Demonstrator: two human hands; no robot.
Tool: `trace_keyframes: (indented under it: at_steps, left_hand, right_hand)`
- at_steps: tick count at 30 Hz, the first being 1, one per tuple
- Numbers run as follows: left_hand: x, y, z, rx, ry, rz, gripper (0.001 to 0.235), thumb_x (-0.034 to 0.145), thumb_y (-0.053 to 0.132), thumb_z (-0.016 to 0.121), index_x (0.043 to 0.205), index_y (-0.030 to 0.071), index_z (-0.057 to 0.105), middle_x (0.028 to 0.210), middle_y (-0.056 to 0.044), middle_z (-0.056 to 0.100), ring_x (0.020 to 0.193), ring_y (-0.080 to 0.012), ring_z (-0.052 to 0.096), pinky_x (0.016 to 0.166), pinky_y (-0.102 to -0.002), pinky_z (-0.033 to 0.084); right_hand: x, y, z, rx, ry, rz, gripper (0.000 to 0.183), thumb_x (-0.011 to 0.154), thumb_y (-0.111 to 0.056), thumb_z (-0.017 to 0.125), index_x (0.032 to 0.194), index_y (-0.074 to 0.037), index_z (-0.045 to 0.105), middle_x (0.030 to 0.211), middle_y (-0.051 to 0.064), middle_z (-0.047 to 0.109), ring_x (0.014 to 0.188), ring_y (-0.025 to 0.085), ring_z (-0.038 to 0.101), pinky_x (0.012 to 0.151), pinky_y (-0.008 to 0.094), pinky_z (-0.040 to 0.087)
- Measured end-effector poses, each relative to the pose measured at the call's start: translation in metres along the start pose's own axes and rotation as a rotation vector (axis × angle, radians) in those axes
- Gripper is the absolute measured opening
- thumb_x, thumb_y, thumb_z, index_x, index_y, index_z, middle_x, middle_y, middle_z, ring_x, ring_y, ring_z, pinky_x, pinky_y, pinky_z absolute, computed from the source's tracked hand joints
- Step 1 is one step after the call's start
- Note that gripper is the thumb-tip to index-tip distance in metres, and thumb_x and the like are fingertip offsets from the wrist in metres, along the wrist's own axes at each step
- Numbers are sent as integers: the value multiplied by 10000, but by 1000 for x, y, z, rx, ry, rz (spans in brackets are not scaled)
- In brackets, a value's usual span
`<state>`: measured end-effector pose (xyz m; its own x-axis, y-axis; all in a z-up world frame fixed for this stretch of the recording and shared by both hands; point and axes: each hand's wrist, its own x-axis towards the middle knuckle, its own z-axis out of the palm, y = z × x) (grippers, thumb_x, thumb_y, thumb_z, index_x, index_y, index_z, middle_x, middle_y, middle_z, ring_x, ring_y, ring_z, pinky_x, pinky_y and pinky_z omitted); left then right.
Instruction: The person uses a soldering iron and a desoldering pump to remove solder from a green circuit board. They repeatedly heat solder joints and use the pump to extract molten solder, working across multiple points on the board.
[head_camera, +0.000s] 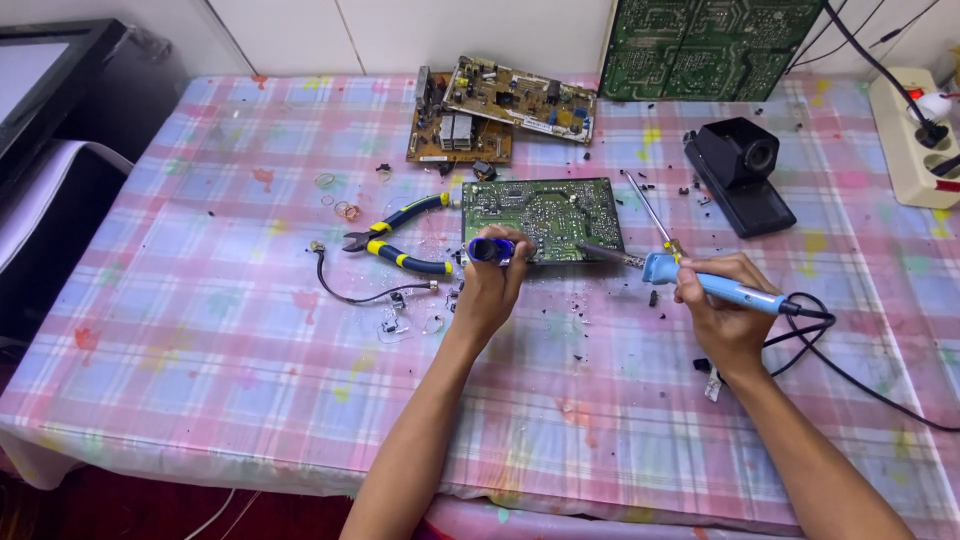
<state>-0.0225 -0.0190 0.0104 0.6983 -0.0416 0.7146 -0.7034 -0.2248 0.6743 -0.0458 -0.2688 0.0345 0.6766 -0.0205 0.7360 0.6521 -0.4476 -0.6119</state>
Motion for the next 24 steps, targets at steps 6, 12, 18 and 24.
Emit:
trace_keyframes:
  at_steps: [6, 12, 18, 24]
  left_hand:
    - [1, 1, -1, 11, 5, -18, 137, 952, 79, 403, 1034, 81, 293, 963, -116, 512, 859, -220, 583, 781, -335, 485]
    - [1, -1, -1, 8, 10, -15, 152, 949, 76, 408, 1041, 81, 287, 962, -119, 513, 855, -215, 593, 772, -333, 482]
    - [2, -8, 2, 157, 112, 97, 170, 925, 61, 475, 1010, 6, 339, 795, -136, 620, 731, -309, 638, 719, -379, 491]
    - [3, -9, 4, 144, 129, 84, 172, 929, 70, 475, 1011, 11, 336, 800, -138, 618, 733, -303, 638, 669, -379, 500]
  right_hand:
    - [1, 4, -5, -30, 28, -57, 101, 912, -62, 617, 869, 28, 603, 763, 112, 601, 843, 251, 606, 769, 343, 465]
    - [3, -8, -5, -30, 19, -81, 116, 868, -73, 634, 829, 34, 610, 800, 143, 600, 739, 230, 589, 675, 311, 445]
    - [2, 5, -5, 22, 67, -29, 148, 860, -136, 690, 767, -31, 643, 640, 101, 562, 576, 251, 577, 601, 328, 449]
    - [13, 8, -11, -49, -12, -12, 165, 887, -130, 659, 771, -21, 616, 600, 130, 541, 571, 273, 561, 601, 351, 427]
